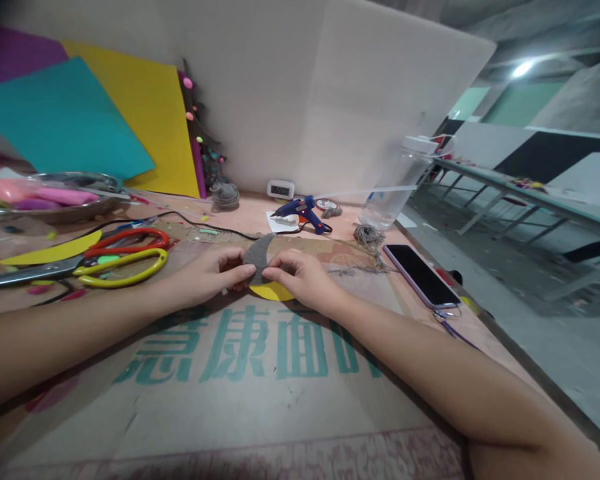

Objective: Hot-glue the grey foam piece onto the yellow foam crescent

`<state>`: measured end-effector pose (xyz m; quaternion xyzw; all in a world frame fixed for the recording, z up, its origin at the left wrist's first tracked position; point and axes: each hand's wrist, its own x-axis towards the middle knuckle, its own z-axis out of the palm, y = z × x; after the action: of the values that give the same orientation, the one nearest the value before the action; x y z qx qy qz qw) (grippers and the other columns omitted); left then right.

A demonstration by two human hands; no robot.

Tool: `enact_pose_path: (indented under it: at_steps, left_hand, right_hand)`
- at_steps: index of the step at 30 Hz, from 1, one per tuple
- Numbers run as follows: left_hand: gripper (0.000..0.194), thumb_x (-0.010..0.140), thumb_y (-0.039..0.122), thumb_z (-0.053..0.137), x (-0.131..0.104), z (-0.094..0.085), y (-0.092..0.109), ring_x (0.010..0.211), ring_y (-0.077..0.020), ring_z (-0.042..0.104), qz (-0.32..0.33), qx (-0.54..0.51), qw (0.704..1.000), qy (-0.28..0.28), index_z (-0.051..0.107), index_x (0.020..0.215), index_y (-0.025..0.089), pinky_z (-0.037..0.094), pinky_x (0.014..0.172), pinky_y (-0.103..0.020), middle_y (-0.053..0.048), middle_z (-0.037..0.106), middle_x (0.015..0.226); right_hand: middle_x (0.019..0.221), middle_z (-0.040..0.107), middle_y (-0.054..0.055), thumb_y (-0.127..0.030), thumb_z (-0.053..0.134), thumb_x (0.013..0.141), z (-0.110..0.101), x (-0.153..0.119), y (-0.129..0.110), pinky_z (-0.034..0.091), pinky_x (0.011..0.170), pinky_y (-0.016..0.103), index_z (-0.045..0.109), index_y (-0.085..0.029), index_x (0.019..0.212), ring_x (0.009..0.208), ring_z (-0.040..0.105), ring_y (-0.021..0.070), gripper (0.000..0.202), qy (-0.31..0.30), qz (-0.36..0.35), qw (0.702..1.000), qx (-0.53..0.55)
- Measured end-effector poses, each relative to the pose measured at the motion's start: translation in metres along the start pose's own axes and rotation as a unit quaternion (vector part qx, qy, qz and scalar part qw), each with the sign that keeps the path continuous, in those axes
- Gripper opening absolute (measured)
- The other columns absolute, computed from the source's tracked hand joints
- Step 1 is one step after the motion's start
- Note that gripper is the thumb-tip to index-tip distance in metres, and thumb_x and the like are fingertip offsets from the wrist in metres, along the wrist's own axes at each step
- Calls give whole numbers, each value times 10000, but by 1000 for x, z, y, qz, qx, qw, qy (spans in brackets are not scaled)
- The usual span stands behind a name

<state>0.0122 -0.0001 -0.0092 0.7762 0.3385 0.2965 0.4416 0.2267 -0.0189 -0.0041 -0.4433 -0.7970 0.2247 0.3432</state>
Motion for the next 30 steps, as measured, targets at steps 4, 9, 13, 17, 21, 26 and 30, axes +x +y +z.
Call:
enact_pose_path:
  at_steps: [4,9,13,17,21,26,30]
  left_hand:
    - [296,902,460,537,0,1,0,588,-110,543,-9,-9,1000,-2,572,821,176,420,533,-214,27,583,673]
    - [298,902,462,533,1,1,-2,585,-113,541,-9,-17,1000,-4,572,827,177,427,535,-215,24,581,674]
    - [291,896,459,535,1,1,-1,589,-120,541,-7,-23,1000,0,584,841,178,426,529,-217,17,585,679]
    - [283,900,451,525,1,1,0,575,-117,528,-7,-25,1000,-3,579,835,180,424,527,-216,22,574,669]
    - [294,898,455,526,1,0,-1,561,-112,512,-4,-13,1000,1,572,820,175,403,508,-212,21,568,664]
    - [286,891,447,530,1,1,-1,538,-111,510,-4,-16,1000,5,572,807,177,394,502,-218,26,564,641]
    - [297,896,460,528,1,1,0,567,-119,528,-9,-10,1000,2,574,823,176,408,521,-220,19,576,663]
  right_hand:
    - [784,683,1,-298,628,854,0,0,-1,445,758,268,659,-196,749,781,613,154,150,0,1,1000,4]
    - [783,683,3,-296,610,866,0,0,-1,442,751,262,654,-193,747,781,611,152,163,-1,-3,1000,-1]
    - [792,686,7,-316,601,873,-1,0,-2,445,755,273,654,-194,759,786,611,160,175,-2,1,1000,-7]
    - [777,665,7,-338,568,890,-1,0,-4,438,738,270,635,-184,757,773,598,156,215,-9,12,1000,-6]
    - [775,645,5,-373,534,906,0,0,-5,438,685,252,613,-174,807,738,581,141,236,-5,34,998,45]
    - [819,675,8,-357,584,872,0,0,-4,456,723,264,626,-178,847,772,607,151,186,11,42,998,51]
    - [799,690,11,-334,622,845,-1,0,-4,453,763,281,652,-185,776,790,617,163,167,12,27,1000,8]
